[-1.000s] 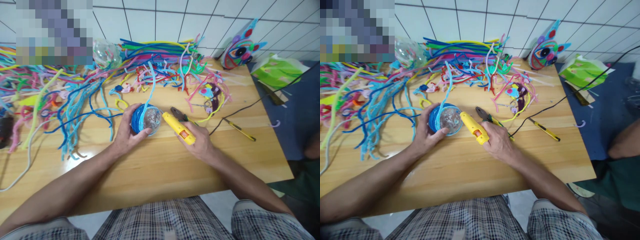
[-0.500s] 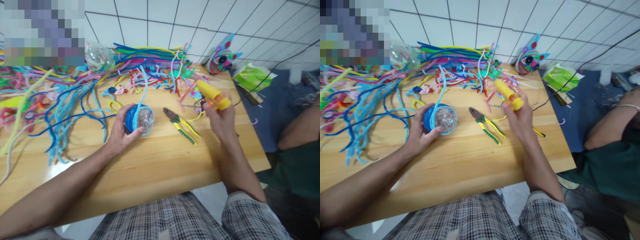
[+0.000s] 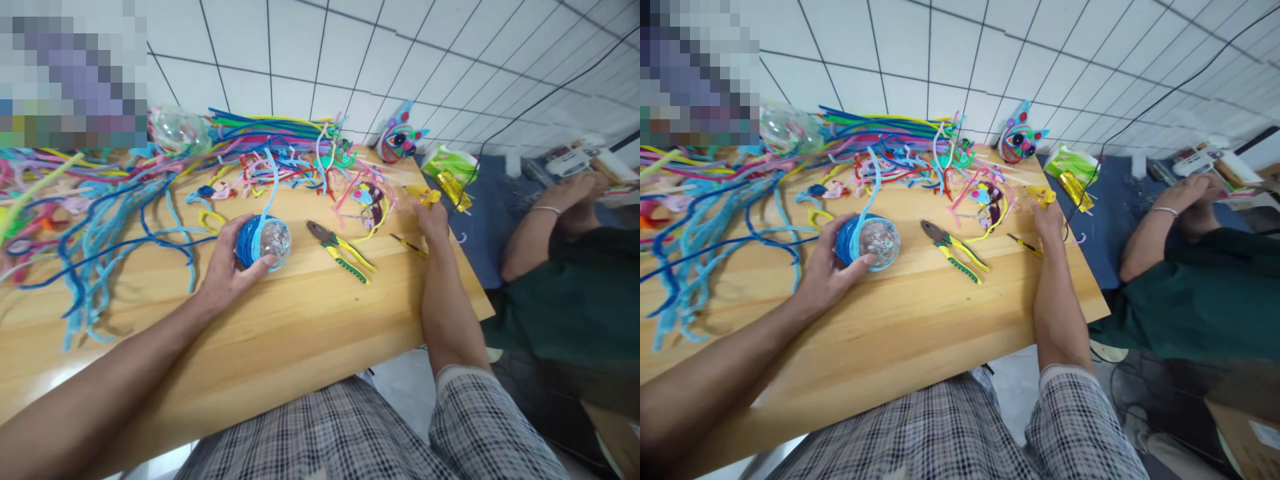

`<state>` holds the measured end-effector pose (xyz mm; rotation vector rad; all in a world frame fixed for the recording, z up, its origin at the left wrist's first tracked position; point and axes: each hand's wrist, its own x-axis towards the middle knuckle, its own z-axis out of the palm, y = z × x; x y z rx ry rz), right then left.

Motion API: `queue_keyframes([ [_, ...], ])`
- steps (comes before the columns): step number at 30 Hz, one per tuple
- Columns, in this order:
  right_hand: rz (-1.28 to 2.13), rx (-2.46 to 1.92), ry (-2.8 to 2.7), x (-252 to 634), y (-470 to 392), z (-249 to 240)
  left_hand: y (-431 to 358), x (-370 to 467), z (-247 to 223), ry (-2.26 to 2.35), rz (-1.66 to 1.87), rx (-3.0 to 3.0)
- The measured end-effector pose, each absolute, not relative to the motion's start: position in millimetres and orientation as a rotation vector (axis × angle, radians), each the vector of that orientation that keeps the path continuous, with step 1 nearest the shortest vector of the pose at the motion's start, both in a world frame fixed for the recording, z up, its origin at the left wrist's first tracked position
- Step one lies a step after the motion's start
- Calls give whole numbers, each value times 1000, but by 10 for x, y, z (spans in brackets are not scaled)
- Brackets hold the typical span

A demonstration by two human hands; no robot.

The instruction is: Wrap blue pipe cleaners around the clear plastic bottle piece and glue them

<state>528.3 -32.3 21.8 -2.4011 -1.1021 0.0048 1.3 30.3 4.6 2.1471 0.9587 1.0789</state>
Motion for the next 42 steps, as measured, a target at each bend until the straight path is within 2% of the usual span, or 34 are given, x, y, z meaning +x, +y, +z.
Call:
queue_keyframes([
  [8, 82, -2502, -910, 5219, -356, 257, 309, 22, 52, 938, 1077, 2147],
  [19, -37, -2558, -1002, 5129, -789, 448, 320, 42, 29, 924, 1107, 2141],
  [25, 328, -2601, -1355, 4817, -1060, 506, 319, 35, 23, 927, 1087, 2154],
  [31, 411, -2608, -1379, 4573, -1065, 655, 327, 40, 20, 924, 1108, 2146],
  [35, 503, -2228, -1352, 4106, -1014, 730, 310, 51, 4, 944, 1111, 2128],
  [39, 963, -1652, -1311, 3294, -826, 712, 287, 48, -27, 933, 1182, 2105],
  [42, 1198, -1442, -1243, 2789, -652, 651, 276, 42, -32, 928, 1198, 2091],
])
